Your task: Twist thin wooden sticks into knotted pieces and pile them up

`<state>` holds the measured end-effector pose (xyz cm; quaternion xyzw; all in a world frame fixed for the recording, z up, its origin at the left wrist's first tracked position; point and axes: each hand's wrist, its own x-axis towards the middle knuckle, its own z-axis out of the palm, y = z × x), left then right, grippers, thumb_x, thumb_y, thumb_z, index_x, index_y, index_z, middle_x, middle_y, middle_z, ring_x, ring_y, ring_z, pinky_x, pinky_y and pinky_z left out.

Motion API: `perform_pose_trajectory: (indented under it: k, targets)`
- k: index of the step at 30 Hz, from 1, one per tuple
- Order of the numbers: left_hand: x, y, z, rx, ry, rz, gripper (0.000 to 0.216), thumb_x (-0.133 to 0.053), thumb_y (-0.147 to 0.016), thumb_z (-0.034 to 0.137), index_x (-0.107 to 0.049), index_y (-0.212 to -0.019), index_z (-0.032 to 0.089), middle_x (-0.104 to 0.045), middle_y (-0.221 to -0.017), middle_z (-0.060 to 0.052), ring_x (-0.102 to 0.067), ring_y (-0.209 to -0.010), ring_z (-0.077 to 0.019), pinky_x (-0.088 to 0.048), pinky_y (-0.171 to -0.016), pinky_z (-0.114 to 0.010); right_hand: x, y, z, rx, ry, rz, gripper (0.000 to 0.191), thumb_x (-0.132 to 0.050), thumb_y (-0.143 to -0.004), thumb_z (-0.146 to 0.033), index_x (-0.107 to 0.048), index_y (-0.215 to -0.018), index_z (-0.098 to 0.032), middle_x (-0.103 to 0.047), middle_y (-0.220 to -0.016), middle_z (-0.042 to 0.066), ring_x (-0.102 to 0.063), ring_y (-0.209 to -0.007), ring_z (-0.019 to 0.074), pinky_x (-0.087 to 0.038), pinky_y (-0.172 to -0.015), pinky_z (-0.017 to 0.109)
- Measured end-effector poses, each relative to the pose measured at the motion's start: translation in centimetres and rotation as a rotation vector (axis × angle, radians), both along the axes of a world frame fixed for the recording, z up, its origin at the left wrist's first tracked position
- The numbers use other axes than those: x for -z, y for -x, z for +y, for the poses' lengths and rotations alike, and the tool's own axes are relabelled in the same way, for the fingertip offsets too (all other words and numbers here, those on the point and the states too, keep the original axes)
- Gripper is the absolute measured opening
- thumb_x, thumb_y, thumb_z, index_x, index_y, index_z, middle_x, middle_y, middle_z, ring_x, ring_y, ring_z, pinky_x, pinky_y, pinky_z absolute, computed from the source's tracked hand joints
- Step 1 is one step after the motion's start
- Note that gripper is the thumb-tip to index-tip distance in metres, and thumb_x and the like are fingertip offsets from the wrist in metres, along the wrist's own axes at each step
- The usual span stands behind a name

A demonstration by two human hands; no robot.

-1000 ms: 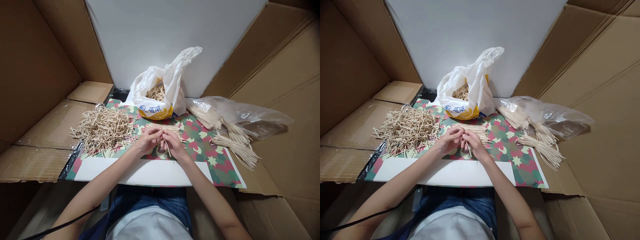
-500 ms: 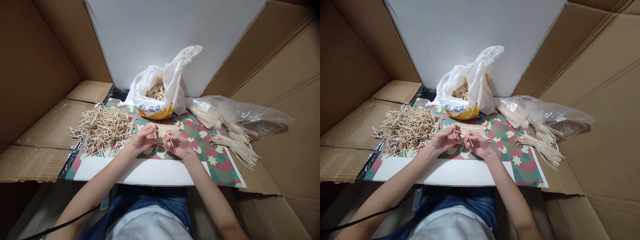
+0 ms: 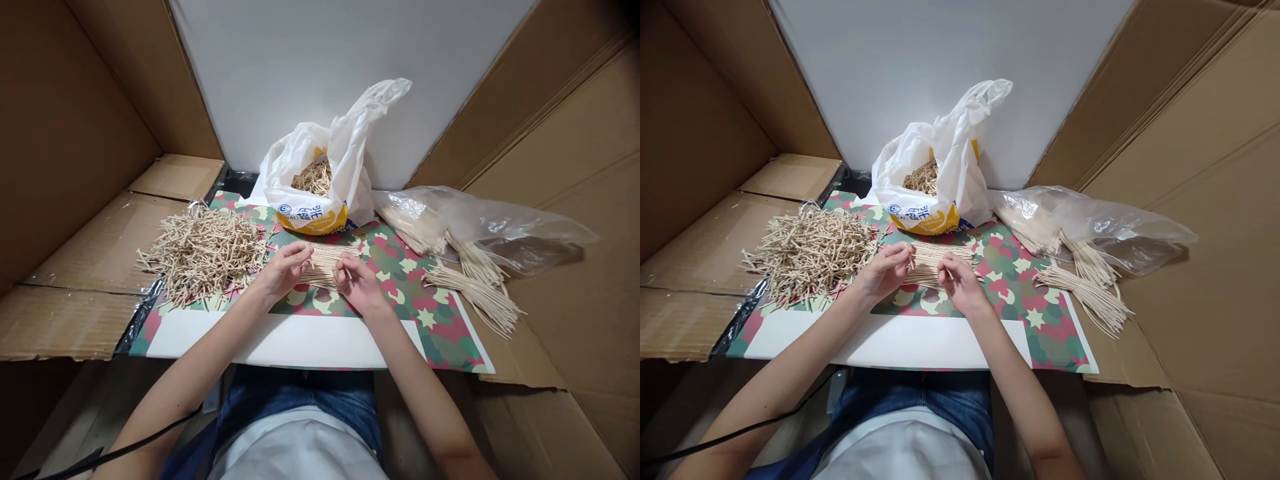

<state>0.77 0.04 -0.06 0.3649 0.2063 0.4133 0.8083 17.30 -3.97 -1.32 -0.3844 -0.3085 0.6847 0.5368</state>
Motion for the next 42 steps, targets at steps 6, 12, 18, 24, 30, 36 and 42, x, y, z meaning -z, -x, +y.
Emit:
perform_pose_trajectory:
  k: [6,12,18,24,30,36,42]
  targets:
    - [-0.1,0.2,-0.3,0.067,-0.037,0.040,0.016,-0.068,-0.068,0.023,-0.058,-0.069,0.011,-0.053,-0.066,0.000,-0.051,-0.062,-0.0085,-0.039,-0.060,-0.020,-0.4,-0.2,-0.2,-0.167,0.046,0.046,0.011,-0.060,-0.067,-0.023,-0.052,-0.063,-0.017,-0.048,-0.057,-0.003,-0.045,-0.050,0.0056,-0.037,-0.046,0.016]
    - [0.1,0.0,-0.2,-0.047,-0.094,0.094,0.016,-0.068,-0.069,0.024,-0.057,-0.070,0.012,-0.049,-0.061,0.002,-0.046,-0.057,-0.0065,-0.036,-0.056,-0.018,-0.7,0.0,-0.3,-0.012,0.021,-0.021,0.012,-0.060,-0.066,-0.023,-0.051,-0.061,-0.017,-0.048,-0.058,-0.003,-0.043,-0.050,0.0053,-0.034,-0.045,0.016]
    - [0.3,0.2,0.2,-0.050,-0.046,0.033,0.017,-0.065,-0.072,0.026,-0.055,-0.069,0.012,-0.042,-0.058,0.003,-0.042,-0.053,-0.0056,-0.035,-0.054,-0.017,-0.9,-0.1,-0.5,-0.112,-0.065,-0.120,0.011,-0.058,-0.069,-0.023,-0.051,-0.062,-0.017,-0.050,-0.057,-0.003,-0.045,-0.053,0.0075,-0.034,-0.048,0.018]
    - [0.1,0.3,-0.2,0.031,-0.087,0.051,0.017,-0.069,-0.068,0.024,-0.058,-0.069,0.011,-0.047,-0.063,0.002,-0.044,-0.057,-0.0056,-0.035,-0.056,-0.018,-1.1,-0.5,-0.7,-0.376,-0.115,-0.100,0.016,-0.053,-0.078,-0.029,-0.058,-0.072,-0.015,-0.052,-0.063,-0.001,-0.050,-0.056,0.0091,-0.038,-0.057,0.023]
    - [0.4,0.1,-0.4,0.119,-0.108,0.054,0.015,-0.068,-0.070,0.024,-0.059,-0.073,0.012,-0.053,-0.065,0.001,-0.051,-0.060,-0.0092,-0.038,-0.059,-0.023,-0.4,0.2,-0.8,-0.396,-0.075,-0.106,0.010,-0.056,-0.075,-0.026,-0.054,-0.072,-0.017,-0.053,-0.063,-0.001,-0.047,-0.056,0.0104,-0.036,-0.059,0.026]
    - [0.1,0.1,-0.4,0.029,-0.065,0.036,0.017,-0.070,-0.067,0.023,-0.058,-0.068,0.012,-0.046,-0.062,0.003,-0.043,-0.055,-0.0057,-0.035,-0.054,-0.020,-0.3,0.1,-0.7,-0.459,-0.065,-0.040,0.013,-0.053,-0.076,-0.021,-0.051,-0.064,-0.016,-0.053,-0.052,-0.002,-0.046,-0.052,0.0097,-0.034,-0.055,0.024]
    - [0.0,0.5,0.0,0.016,-0.069,-0.026,0.015,-0.064,-0.073,0.024,-0.056,-0.071,0.012,-0.045,-0.062,0.002,-0.042,-0.056,-0.0060,-0.035,-0.055,-0.018,-0.6,-0.1,-0.6,-0.534,-0.051,0.020,0.014,-0.055,-0.073,-0.023,-0.049,-0.063,-0.016,-0.053,-0.052,-0.001,-0.046,-0.051,0.0094,-0.032,-0.052,0.023]
